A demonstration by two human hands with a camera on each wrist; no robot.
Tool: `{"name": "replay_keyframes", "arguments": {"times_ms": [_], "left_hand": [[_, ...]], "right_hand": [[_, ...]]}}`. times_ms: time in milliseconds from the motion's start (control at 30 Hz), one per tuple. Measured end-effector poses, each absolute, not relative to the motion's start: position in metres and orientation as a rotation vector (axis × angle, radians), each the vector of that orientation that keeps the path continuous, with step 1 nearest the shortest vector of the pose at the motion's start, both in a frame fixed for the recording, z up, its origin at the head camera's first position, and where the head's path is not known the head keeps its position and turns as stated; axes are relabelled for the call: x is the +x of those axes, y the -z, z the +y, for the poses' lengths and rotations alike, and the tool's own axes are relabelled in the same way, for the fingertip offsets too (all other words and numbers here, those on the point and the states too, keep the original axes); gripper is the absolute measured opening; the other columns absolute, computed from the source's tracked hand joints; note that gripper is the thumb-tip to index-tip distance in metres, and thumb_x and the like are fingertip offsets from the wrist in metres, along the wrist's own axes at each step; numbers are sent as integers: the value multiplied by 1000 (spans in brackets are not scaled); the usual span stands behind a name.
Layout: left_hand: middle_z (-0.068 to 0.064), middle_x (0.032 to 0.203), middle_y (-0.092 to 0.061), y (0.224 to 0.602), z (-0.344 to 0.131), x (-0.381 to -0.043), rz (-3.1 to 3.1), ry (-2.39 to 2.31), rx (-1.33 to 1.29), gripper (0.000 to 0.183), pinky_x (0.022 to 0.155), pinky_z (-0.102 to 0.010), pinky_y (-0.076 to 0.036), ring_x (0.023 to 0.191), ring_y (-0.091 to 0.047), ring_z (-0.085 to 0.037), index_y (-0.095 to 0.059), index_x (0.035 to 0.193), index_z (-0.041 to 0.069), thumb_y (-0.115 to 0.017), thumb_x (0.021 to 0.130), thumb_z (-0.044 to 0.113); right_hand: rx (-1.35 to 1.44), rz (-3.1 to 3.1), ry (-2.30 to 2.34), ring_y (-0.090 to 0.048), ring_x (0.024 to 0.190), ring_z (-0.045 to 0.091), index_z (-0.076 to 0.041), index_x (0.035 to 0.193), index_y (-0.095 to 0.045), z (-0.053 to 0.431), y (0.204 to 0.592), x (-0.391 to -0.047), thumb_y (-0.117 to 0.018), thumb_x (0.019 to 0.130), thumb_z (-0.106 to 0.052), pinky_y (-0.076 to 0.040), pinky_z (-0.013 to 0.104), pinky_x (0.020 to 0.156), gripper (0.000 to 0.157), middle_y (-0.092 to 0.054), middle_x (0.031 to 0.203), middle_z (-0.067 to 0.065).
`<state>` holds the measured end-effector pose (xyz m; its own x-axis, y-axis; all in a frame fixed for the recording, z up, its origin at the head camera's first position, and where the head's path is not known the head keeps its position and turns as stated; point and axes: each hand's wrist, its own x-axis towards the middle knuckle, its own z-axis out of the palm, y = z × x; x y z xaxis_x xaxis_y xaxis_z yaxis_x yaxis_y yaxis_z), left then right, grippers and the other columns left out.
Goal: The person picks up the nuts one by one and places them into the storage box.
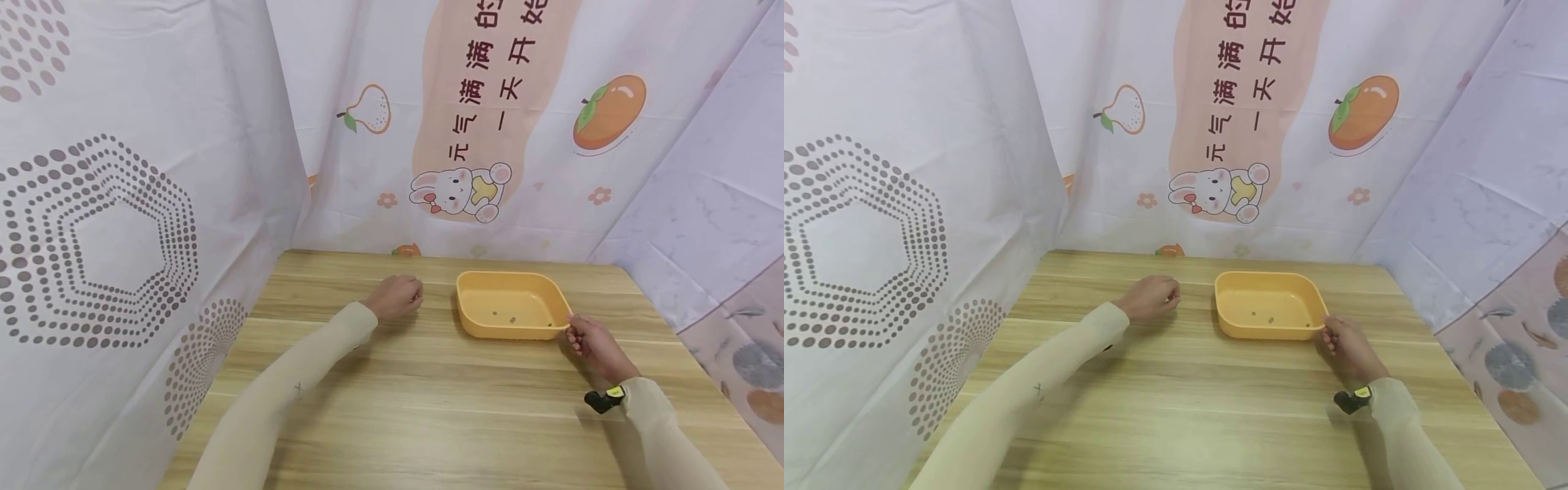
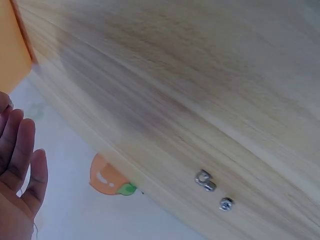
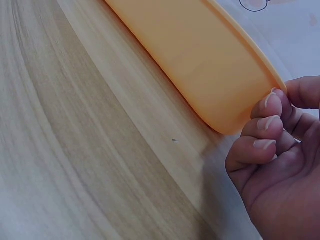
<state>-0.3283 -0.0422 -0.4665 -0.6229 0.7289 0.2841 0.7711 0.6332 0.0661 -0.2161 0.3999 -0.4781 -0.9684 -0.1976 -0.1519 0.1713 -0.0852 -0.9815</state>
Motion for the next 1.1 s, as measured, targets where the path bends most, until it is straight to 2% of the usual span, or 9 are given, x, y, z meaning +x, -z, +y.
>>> {"name": "replay_keyframes", "arguments": {"times_ms": [233, 567, 1100], "left_hand": [[7, 85, -62, 465, -32, -328, -2639, 262, -1234, 12, 66, -17, -46, 73, -55, -3, -66, 90, 15, -55, 92, 20], [9, 80, -59, 466, -17, -331, -2630, 254, -1244, 11, 63, -16, -44, 69, -52, -2, -66, 87, 16, -56, 90, 19], [9, 80, -58, 459, 2, -328, -2606, 259, -1293, 11, 62, -17, -44, 68, -52, -3, -65, 87, 16, -55, 91, 19]], "right_hand": [[-19, 1954, 2130, -45, 57, 9, -2, 87, -49, 400, 480, -218, -37, 104, -22, -40, 23, 50, 29, -52, 69, 0], [9, 1972, 2122, -45, 56, 9, 1, 91, -48, 399, 479, -218, -39, 104, -22, -41, 23, 50, 27, -52, 68, 0], [-27, 1952, 2141, -45, 56, 10, 0, 87, -48, 401, 478, -217, -37, 104, -20, -40, 23, 49, 29, -52, 68, 1]]}}
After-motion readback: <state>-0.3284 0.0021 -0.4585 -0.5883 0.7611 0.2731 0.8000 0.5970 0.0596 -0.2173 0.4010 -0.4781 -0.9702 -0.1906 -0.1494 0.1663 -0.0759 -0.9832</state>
